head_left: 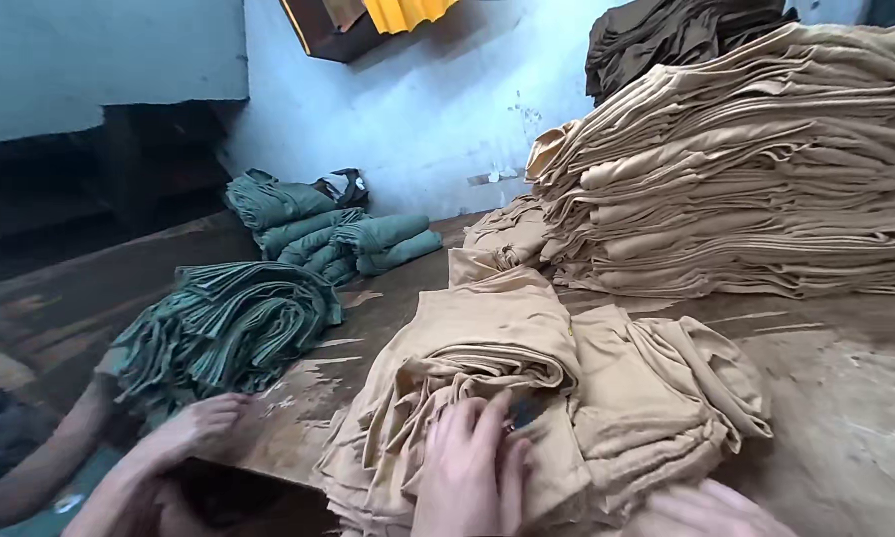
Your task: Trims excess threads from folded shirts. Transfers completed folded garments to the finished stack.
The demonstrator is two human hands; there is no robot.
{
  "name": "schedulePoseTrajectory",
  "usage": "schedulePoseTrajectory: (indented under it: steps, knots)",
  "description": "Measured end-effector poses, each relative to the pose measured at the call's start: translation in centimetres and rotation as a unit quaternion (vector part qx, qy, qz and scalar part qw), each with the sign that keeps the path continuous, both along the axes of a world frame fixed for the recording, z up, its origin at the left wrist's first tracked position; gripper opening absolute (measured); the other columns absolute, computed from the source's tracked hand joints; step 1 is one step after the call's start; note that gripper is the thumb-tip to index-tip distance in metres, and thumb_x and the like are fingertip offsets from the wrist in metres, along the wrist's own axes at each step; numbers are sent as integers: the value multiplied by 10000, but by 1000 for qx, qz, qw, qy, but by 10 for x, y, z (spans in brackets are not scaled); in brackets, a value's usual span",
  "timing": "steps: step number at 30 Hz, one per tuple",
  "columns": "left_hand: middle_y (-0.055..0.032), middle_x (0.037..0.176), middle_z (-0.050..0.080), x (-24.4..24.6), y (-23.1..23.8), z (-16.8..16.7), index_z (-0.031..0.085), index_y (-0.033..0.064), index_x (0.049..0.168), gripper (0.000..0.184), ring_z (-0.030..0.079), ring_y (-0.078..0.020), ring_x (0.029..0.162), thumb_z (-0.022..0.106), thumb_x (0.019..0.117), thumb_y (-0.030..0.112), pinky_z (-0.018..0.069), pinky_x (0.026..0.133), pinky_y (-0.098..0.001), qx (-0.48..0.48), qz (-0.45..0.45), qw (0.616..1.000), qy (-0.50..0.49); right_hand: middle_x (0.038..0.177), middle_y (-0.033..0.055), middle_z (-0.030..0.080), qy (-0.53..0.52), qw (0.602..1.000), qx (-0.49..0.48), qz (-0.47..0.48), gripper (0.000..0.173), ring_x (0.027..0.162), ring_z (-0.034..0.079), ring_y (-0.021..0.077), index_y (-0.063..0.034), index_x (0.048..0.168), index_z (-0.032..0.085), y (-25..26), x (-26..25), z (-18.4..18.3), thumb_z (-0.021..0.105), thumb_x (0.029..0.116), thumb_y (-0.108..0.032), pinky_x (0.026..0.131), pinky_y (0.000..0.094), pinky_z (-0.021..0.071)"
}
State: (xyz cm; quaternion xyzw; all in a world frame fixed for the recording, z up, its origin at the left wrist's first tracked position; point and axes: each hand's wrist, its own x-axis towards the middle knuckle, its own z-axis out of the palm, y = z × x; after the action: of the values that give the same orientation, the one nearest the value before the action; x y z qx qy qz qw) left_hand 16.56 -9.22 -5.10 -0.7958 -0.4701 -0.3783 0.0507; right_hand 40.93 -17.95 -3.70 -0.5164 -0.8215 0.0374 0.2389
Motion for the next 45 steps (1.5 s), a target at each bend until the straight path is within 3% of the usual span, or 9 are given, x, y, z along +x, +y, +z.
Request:
schedulePoseTrajectory:
  steps: [4,12,21,24,30,34,37,40,45]
  knots:
    - [-57,1111,720,19,-11,2,755,179,1214,280,692,-235,1019,685,950,241,583,866,-451,19,-18,1000,-16,887,58,723,76,967,204,-131,245,862,693,245,-143,937,792,28,-49,-34,691,961,-365,729,413,570]
    - [0,1055,737,5,-20,4,782,207,1134,202,689,-198,1001,694,953,193,562,857,-433,-59,-103,993,19,877,60,665,255,938,192,-137,152,819,651,150,-92,916,759,32,-38,-49,710,963,-227,722,276,568]
    - [-60,1003,711,-3,-24,-4,733,134,1148,291,686,-247,937,779,895,270,560,812,-475,-87,-108,990,24,936,38,733,68,985,150,-44,237,959,660,257,-189,909,764,18,-20,-34,700,948,-414,923,484,468]
    - [-49,884,684,-8,-24,-4,769,105,976,198,676,-209,845,719,798,35,569,769,-429,-118,-111,987,-20,1003,112,722,88,972,196,-95,357,958,674,296,-134,1010,743,20,-37,-32,741,906,-476,890,481,515]
    - [69,912,711,-14,6,14,724,156,1048,174,666,-40,766,641,929,60,581,670,-245,-149,-144,968,-142,986,50,754,514,851,105,-12,224,867,744,126,13,1116,686,72,-81,-28,665,904,79,778,294,653]
    - [33,821,691,-12,27,13,662,149,1123,156,629,-89,639,642,970,127,531,553,-258,-237,-151,929,-242,1059,57,670,423,898,114,29,402,871,650,119,-38,1237,669,83,-70,-33,783,916,-252,720,288,580]
    - [-9,801,714,-11,26,13,669,133,1097,207,659,-122,620,750,907,114,559,555,-275,-267,-162,909,-278,872,-24,701,274,917,283,-57,85,900,632,139,-252,988,810,63,-56,-46,756,926,-276,889,395,474]
    - [0,741,692,-9,26,9,685,134,1073,269,625,-108,579,804,837,83,528,529,-263,-245,-172,914,-275,897,-75,678,404,875,258,-67,65,918,647,34,-196,968,744,51,-36,-50,720,971,-256,854,227,560]
    - [16,805,721,-4,23,15,691,137,1061,237,667,-111,647,798,856,87,564,578,-260,-260,-151,919,-255,1055,67,687,285,918,263,-77,364,1033,647,204,-160,1113,755,56,-51,-52,816,866,-421,910,423,540]
